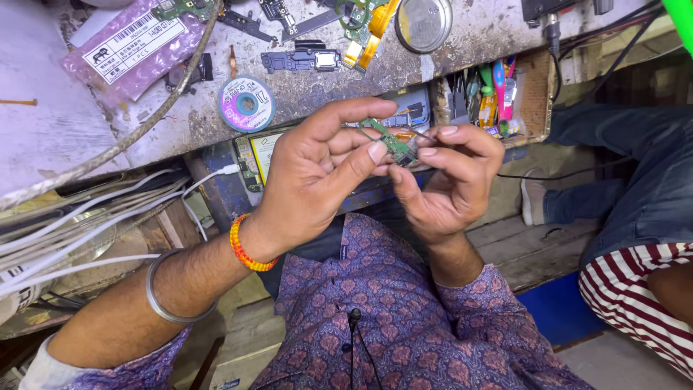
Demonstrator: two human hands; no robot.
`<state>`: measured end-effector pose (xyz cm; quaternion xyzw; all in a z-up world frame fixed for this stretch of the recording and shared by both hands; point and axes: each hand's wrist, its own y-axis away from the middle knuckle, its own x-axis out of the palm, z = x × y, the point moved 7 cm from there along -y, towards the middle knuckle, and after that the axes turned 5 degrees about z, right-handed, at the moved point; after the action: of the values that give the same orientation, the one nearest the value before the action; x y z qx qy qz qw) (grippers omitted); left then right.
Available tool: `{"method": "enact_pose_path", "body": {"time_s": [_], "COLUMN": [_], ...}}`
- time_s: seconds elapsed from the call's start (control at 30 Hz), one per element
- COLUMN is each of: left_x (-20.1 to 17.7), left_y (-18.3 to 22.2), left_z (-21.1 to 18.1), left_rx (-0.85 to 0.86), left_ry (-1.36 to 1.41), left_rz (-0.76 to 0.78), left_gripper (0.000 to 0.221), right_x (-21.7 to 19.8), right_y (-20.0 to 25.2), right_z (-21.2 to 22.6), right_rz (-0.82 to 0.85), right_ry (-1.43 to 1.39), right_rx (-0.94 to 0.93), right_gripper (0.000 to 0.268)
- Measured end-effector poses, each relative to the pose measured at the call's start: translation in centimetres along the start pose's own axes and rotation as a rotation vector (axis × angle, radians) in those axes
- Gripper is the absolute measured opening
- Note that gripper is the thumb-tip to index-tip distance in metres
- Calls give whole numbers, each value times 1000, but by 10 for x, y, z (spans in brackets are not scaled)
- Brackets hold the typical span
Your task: The person uses a soldering iron and tweezers to repair a small circuit board from a mobile phone, applying heat to specific points on the component while holding it in place.
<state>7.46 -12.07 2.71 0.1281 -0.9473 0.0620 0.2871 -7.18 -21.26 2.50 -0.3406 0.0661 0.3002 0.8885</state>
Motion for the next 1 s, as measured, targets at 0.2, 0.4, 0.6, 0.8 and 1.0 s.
{"method": "enact_pose_path", "body": {"time_s": [0.2, 0.4, 0.6, 0.8, 1.0], "left_x": [-3, -3, -2, -2, -3], "left_y": [1, -1, -2, 0, -1], "left_z": [3, 2, 3, 4, 3], "left_rx": [-35, -15, -8, -14, 14], "left_ry": [-28, -26, -27, -27, -30], "left_rz": [-3, 8, 14, 23, 47], "left_gripper": [36, 30, 30, 29, 27], "right_x": [-3, -6, -7, -7, -7], "right_y": [-2, -5, -5, -6, -10], "right_z": [-3, -1, 0, 1, 5], "right_rz": [8, 5, 26, 32, 38], "right_ry": [92, 135, 135, 139, 126], "right_rx": [34, 5, -5, -29, -45], "right_gripper": [33, 32, 32, 32, 31]}}
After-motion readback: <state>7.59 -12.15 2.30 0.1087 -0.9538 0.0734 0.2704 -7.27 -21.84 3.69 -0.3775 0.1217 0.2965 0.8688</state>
